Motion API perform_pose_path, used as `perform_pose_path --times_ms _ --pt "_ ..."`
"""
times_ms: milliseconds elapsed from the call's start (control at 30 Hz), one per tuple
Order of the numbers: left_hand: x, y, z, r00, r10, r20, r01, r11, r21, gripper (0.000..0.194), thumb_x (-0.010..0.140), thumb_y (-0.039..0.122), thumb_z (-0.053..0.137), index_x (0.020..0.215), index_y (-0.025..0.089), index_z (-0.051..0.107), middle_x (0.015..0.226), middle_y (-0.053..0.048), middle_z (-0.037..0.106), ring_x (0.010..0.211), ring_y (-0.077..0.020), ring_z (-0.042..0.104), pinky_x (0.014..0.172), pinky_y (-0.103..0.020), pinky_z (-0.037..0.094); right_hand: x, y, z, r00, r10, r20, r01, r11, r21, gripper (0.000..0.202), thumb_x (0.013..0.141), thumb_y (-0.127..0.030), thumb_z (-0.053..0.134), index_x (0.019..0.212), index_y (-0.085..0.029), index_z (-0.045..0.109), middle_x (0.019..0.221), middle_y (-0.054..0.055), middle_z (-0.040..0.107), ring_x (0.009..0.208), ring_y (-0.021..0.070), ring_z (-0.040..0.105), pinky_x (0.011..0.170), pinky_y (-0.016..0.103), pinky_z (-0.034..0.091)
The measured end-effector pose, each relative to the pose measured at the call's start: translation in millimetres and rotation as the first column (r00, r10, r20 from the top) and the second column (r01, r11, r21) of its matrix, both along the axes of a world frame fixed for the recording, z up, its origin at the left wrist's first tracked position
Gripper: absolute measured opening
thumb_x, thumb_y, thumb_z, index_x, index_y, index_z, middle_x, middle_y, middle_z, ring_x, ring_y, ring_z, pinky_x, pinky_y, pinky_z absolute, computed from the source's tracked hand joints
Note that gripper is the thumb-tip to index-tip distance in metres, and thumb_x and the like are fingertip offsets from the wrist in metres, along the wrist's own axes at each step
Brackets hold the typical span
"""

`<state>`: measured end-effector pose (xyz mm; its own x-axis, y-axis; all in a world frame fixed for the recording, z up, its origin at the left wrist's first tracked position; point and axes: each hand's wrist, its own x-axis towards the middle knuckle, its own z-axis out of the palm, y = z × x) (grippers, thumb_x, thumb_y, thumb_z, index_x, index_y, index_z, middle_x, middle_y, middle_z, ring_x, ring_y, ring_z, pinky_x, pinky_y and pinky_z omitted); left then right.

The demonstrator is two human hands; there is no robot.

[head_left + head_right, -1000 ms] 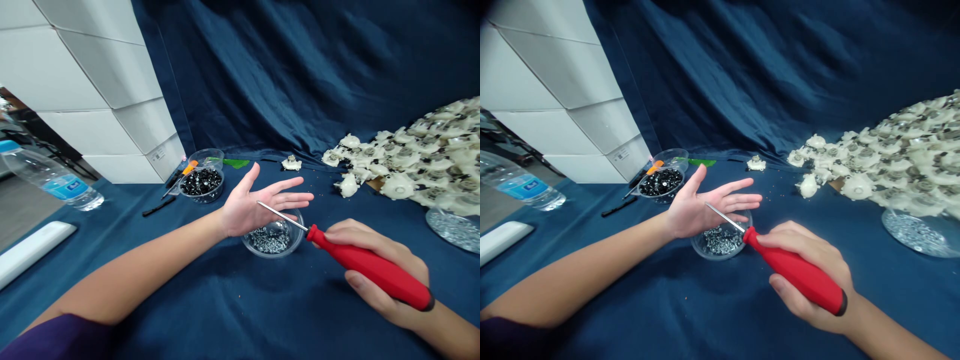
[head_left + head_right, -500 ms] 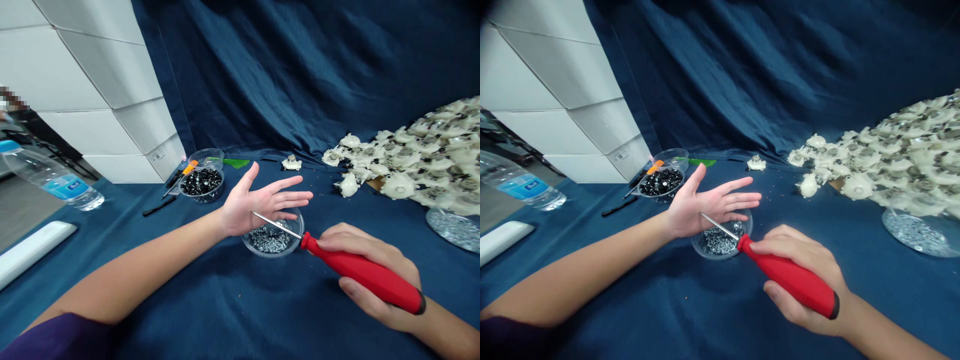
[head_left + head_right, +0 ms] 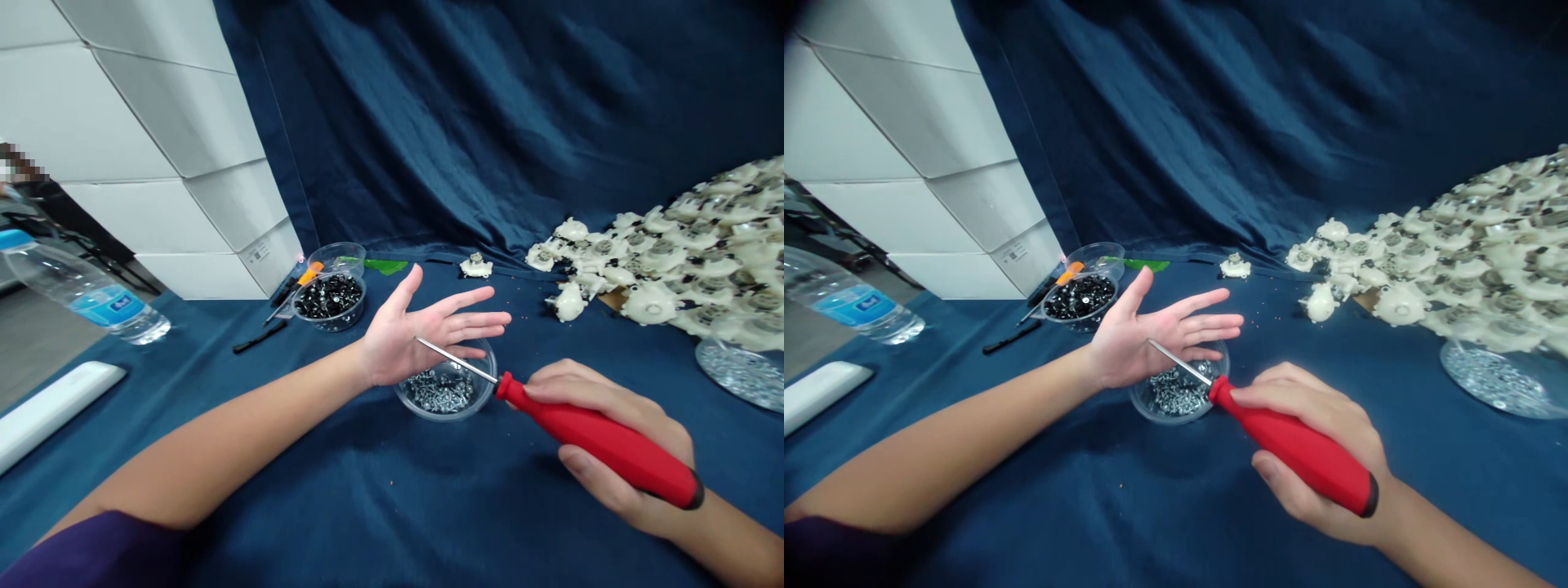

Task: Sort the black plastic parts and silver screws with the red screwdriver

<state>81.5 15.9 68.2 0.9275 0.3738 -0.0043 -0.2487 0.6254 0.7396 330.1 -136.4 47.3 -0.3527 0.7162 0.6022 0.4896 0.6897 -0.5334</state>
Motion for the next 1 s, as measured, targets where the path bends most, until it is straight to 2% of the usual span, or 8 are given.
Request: perform_pose_path --times_ms 167,333,667,1000 --pt "-1.1 0.5 -1.1 1.0 -0.01 0.01 0.01 1.0 -0.003 0.1 0.103 0.08 0.003 0.171 0.014 0.035 0.159 -0.02 0.059 0.157 -0.0363 0.042 0.125 -0.052 0.03 -1.5 -3.7 1.4 0.995 -0.086 -0.053 0.084 0.996 -0.033 0.043 0.092 -0.021 0.072 0.134 -0.031 0.07 0.117 0.009 0.076 0.104 0.0299 0.075 0.084 0.04 0.06" --pt "-1.5 -0.4 -0.4 1.0 -0.01 0.011 0.011 1.0 -0.009 0.099 0.104 0.079 0.004 0.17 0.014 0.036 0.158 -0.021 0.059 0.157 -0.0362 0.042 0.125 -0.052 0.029 0.0 -3.1 0.2 0.997 -0.056 -0.048 0.056 0.998 0.002 0.043 0.093 -0.02 0.071 0.136 -0.028 0.069 0.117 0.008 0.075 0.105 0.0278 0.074 0.084 0.037 0.059" --pt "-0.3 -1.3 0.4 1.0 0.002 -0.003 -0.002 1.0 -0.009 0.1 0.103 0.081 0.004 0.169 0.015 0.04 0.157 -0.019 0.061 0.158 -0.0371 0.04 0.125 -0.053 0.029 0.1 -3.3 -2.1 0.997 -0.048 -0.054 0.047 0.998 -0.034 0.044 0.094 -0.021 0.071 0.137 -0.028 0.068 0.122 0.008 0.074 0.108 0.0268 0.072 0.088 0.036 0.056" --pt "0.5 -1.0 -0.7 1.0 0.012 -0.023 -0.012 1.0 0.021 0.101 0.102 0.083 0.007 0.169 0.016 0.04 0.159 -0.019 0.059 0.159 -0.0378 0.04 0.124 -0.053 0.031 -1.8 -2.8 -2.6 0.997 -0.045 -0.064 0.043 0.998 -0.033 0.044 0.092 -0.021 0.07 0.135 -0.029 0.069 0.12 0.007 0.074 0.106 0.027 0.073 0.085 0.037 0.057"
